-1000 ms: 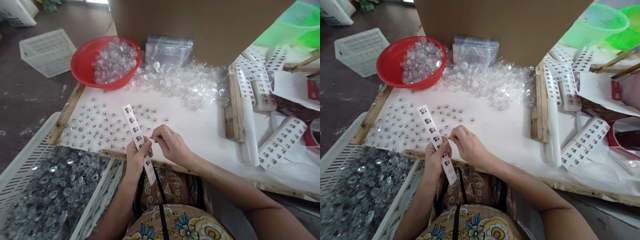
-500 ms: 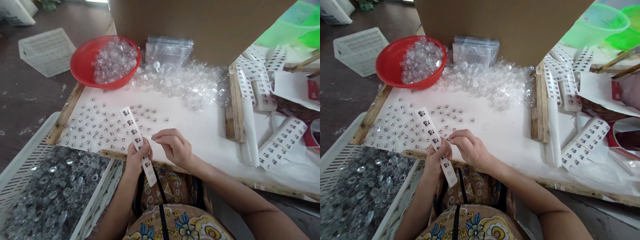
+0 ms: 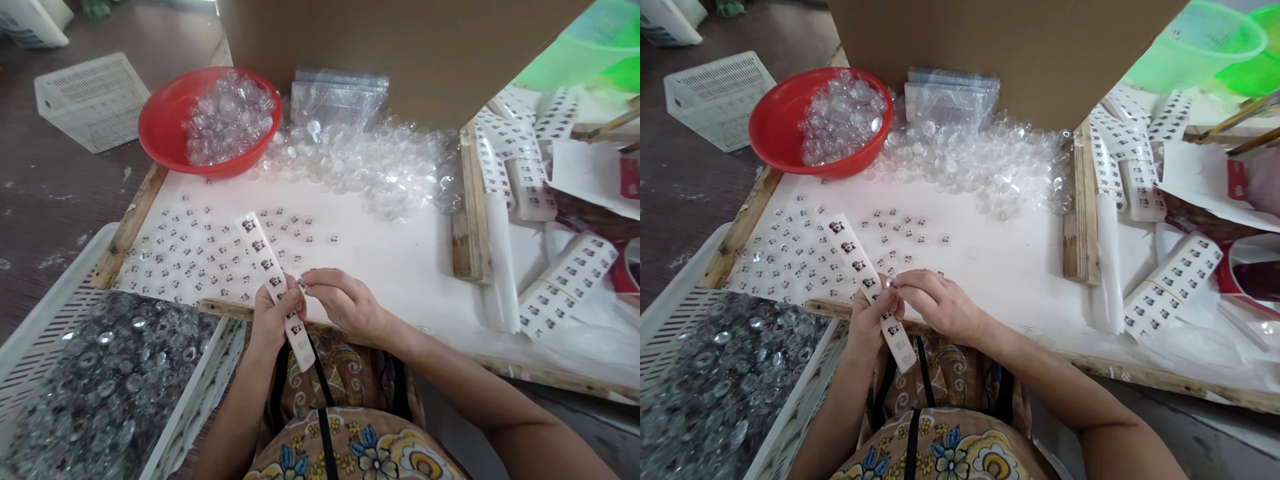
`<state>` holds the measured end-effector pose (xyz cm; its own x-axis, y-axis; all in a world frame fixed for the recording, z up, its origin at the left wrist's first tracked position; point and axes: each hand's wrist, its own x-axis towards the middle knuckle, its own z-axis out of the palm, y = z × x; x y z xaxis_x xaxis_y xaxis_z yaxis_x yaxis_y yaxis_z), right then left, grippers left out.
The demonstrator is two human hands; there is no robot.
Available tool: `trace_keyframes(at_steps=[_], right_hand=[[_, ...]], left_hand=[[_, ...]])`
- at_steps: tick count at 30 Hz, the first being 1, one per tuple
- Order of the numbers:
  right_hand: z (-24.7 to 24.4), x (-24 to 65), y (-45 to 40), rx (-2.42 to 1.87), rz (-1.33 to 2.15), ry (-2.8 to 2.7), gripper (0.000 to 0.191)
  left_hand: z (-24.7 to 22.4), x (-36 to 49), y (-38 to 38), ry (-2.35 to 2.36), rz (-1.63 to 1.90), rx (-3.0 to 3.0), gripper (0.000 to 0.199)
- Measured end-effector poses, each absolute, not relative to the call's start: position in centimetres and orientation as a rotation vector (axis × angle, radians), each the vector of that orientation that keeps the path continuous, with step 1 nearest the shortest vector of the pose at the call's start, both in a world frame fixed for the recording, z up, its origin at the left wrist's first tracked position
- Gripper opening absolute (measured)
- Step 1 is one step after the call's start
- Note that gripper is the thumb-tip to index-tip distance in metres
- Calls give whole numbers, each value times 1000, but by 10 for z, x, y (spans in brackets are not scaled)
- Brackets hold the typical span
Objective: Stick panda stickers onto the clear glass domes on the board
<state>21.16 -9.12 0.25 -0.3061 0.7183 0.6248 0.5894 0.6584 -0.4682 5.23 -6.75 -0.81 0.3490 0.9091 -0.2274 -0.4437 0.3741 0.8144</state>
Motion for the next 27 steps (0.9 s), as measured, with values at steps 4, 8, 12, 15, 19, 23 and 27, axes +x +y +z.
trace_keyframes(at_steps=[4,8,12,15,19,23,27], right_hand=[[4,211,-92,-1014,177,-2023,30],[7,210,-92,-1036,155,-2053,27],[9,212,-89,-992,181,-2113,25],[10,214,-87,-924,310,-2103,23],[10,209,-88,-1044,705,-1733,12],[6,200,-83,-1161,1160,-1253,26],[-1,216,-64,-1237,1320,-1091,24]], left_hand=[[-9,52,-68,780,982,726,31],[-10,51,-68,750,981,718,28],[-12,49,-67,727,957,732,29],[-15,48,-66,728,986,727,26],[-18,47,-67,749,1010,729,25],[-19,50,-69,770,998,747,23],[-17,52,-67,840,1035,733,24]])
